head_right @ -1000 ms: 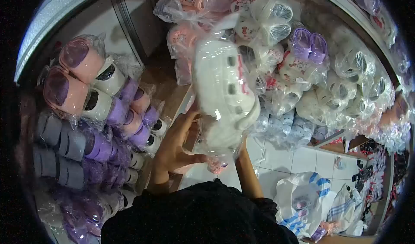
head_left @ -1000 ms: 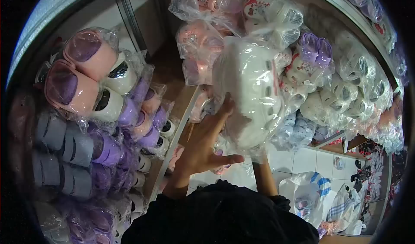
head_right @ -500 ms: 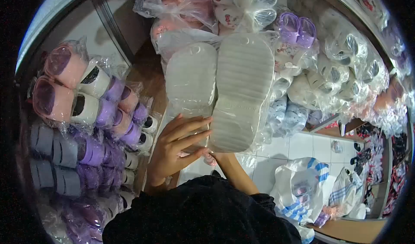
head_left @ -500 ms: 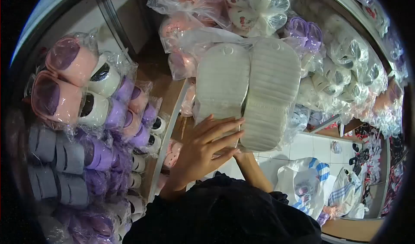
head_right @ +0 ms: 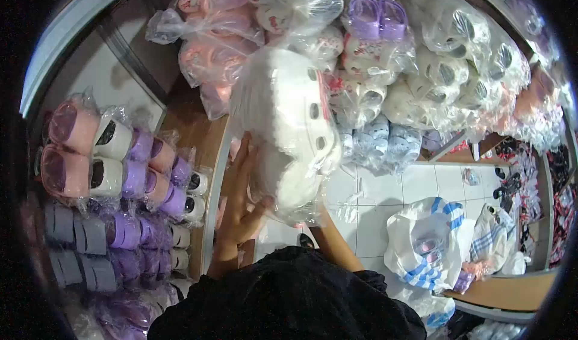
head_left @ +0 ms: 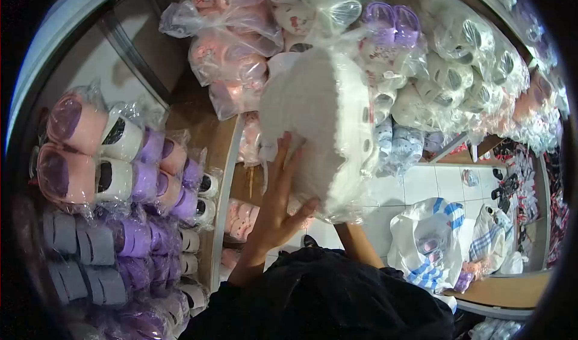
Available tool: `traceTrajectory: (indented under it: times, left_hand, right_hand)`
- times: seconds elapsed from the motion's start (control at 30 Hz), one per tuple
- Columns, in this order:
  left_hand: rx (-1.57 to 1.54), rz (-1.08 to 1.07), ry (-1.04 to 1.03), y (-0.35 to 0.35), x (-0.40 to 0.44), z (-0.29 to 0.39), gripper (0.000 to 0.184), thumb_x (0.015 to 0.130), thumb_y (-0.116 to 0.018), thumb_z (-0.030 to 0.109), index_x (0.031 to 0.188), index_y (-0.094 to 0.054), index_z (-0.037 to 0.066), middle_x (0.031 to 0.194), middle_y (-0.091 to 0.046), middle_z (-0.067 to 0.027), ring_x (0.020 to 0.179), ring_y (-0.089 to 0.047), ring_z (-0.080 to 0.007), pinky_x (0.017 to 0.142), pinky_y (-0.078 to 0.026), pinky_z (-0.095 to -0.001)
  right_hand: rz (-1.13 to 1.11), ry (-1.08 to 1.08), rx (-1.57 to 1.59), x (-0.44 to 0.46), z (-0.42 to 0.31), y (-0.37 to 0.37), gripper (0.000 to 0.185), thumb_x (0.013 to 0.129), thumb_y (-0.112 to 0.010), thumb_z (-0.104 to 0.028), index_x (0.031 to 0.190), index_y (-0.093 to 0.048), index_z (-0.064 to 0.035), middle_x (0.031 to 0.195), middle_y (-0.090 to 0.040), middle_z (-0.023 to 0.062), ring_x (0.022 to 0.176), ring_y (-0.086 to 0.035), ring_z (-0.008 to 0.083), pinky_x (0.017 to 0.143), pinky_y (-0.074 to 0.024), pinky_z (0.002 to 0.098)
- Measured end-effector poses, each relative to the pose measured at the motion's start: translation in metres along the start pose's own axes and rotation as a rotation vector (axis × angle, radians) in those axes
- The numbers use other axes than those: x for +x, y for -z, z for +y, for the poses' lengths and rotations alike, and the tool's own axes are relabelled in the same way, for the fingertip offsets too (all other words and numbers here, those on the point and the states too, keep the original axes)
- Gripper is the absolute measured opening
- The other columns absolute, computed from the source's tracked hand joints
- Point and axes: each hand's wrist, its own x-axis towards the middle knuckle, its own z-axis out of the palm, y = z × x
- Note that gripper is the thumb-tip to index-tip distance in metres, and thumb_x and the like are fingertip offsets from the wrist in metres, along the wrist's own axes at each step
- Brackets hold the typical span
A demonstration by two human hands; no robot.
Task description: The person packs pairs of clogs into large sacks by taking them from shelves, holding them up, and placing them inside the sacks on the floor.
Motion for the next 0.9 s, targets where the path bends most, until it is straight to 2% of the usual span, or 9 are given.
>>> traceTrajectory:
  times: [0.13, 0.23, 0.3, 0.37, 0.4, 0.5, 0.57, 0.8, 0.9]
  left_hand:
    - [-0.480, 0.075, 0.089, -0.024, 0.005, -0.019, 0.065, 0.079, -0.040, 0.042, 0.126, -0.022, 0.001, 0.134, -0.013, -0.0143, 0.124, -0.013, -0.0268, 0.098, -0.016, -0.0374]
    - [-1.132, 0.221, 0.355, -0.040, -0.018, -0.038, 0.064, 0.073, -0.041, 0.034, 0.125, -0.025, 0.000, 0.130, -0.023, -0.0133, 0.121, -0.021, -0.0246, 0.098, -0.018, -0.0342]
    - [-1.267, 0.250, 0.418, -0.049, -0.026, -0.057, 0.063, 0.069, -0.046, 0.030, 0.123, -0.029, 0.002, 0.123, -0.032, -0.0120, 0.116, -0.029, -0.0238, 0.097, -0.021, -0.0341]
    - [-1.148, 0.206, 0.386, -0.060, -0.024, -0.058, 0.059, 0.066, -0.054, 0.028, 0.118, -0.035, 0.004, 0.113, -0.041, -0.0099, 0.108, -0.037, -0.0230, 0.093, -0.026, -0.0350]
    - [-1.091, 0.182, 0.368, -0.065, -0.025, -0.060, 0.058, 0.065, -0.057, 0.026, 0.115, -0.038, 0.005, 0.108, -0.046, -0.0088, 0.104, -0.041, -0.0226, 0.092, -0.029, -0.0355]
    - [-1.111, 0.056, 0.648, -0.082, -0.050, -0.094, 0.059, 0.068, -0.058, 0.027, 0.118, -0.036, 0.005, 0.111, -0.044, -0.0068, 0.098, -0.044, -0.0185, 0.084, -0.034, -0.0307]
    - [-1.114, -0.007, 0.670, -0.092, -0.060, -0.106, 0.060, 0.067, -0.059, 0.027, 0.118, -0.036, 0.005, 0.111, -0.044, -0.0068, 0.098, -0.044, -0.0185, 0.084, -0.034, -0.0307]
    - [-1.107, -0.274, 0.685, -0.097, -0.083, -0.129, 0.065, 0.064, -0.062, 0.028, 0.119, -0.035, 0.004, 0.111, -0.044, -0.0069, 0.099, -0.043, -0.0185, 0.085, -0.034, -0.0308]
    - [-1.108, -0.421, 0.683, -0.103, -0.092, -0.134, 0.066, 0.063, -0.063, 0.028, 0.119, -0.035, 0.004, 0.112, -0.044, -0.0069, 0.100, -0.043, -0.0185, 0.085, -0.034, -0.0309]
  right_hand:
    - [0.081, 0.085, 0.036, -0.012, -0.014, 0.012, 0.070, 0.075, -0.052, -0.034, 0.128, -0.015, -0.0071, 0.129, -0.023, 0.0105, 0.120, -0.021, 0.0215, 0.098, -0.0196, 0.0359]
    - [0.077, 0.335, -0.071, -0.006, -0.016, 0.031, 0.083, 0.066, -0.065, -0.025, 0.129, -0.013, -0.0095, 0.129, -0.021, 0.0110, 0.119, -0.023, 0.0216, 0.097, -0.0216, 0.0352]
    - [0.058, 0.510, -0.302, -0.015, -0.042, 0.028, 0.086, 0.060, -0.070, -0.023, 0.127, -0.018, -0.0101, 0.130, -0.016, 0.0115, 0.120, -0.020, 0.0240, 0.097, -0.0198, 0.0364]
    - [0.159, 0.604, -0.722, -0.021, -0.050, 0.051, 0.083, 0.056, -0.072, -0.022, 0.124, -0.027, -0.0109, 0.130, -0.013, 0.0124, 0.121, -0.016, 0.0267, 0.097, -0.0188, 0.0382]
    - [0.171, 0.641, -0.744, -0.026, -0.056, 0.051, 0.077, 0.054, -0.074, -0.024, 0.119, -0.036, -0.0125, 0.129, -0.013, 0.0132, 0.121, -0.014, 0.0287, 0.097, -0.0191, 0.0396]
    - [0.186, 0.660, -1.013, -0.050, -0.072, 0.050, 0.076, 0.053, -0.074, -0.024, 0.118, -0.037, -0.0131, 0.131, -0.013, 0.0134, 0.122, -0.013, 0.0300, 0.098, -0.0174, 0.0401]
    - [0.253, 0.668, -1.225, -0.068, -0.076, 0.049, 0.072, 0.055, -0.073, -0.031, 0.116, -0.041, -0.0145, 0.131, -0.015, 0.0156, 0.122, -0.014, 0.0331, 0.097, -0.0174, 0.0421]
    - [0.361, 0.660, -1.384, -0.124, -0.068, 0.027, 0.061, 0.067, -0.065, -0.027, 0.120, -0.036, -0.0124, 0.129, -0.022, 0.0153, 0.119, -0.020, 0.0324, 0.096, -0.0171, 0.0416]
    - [0.341, 0.726, -1.113, -0.152, -0.064, 0.028, 0.061, 0.070, -0.061, -0.032, 0.121, -0.033, -0.0133, 0.127, -0.026, 0.0139, 0.116, -0.027, 0.0298, 0.092, -0.0186, 0.0455]
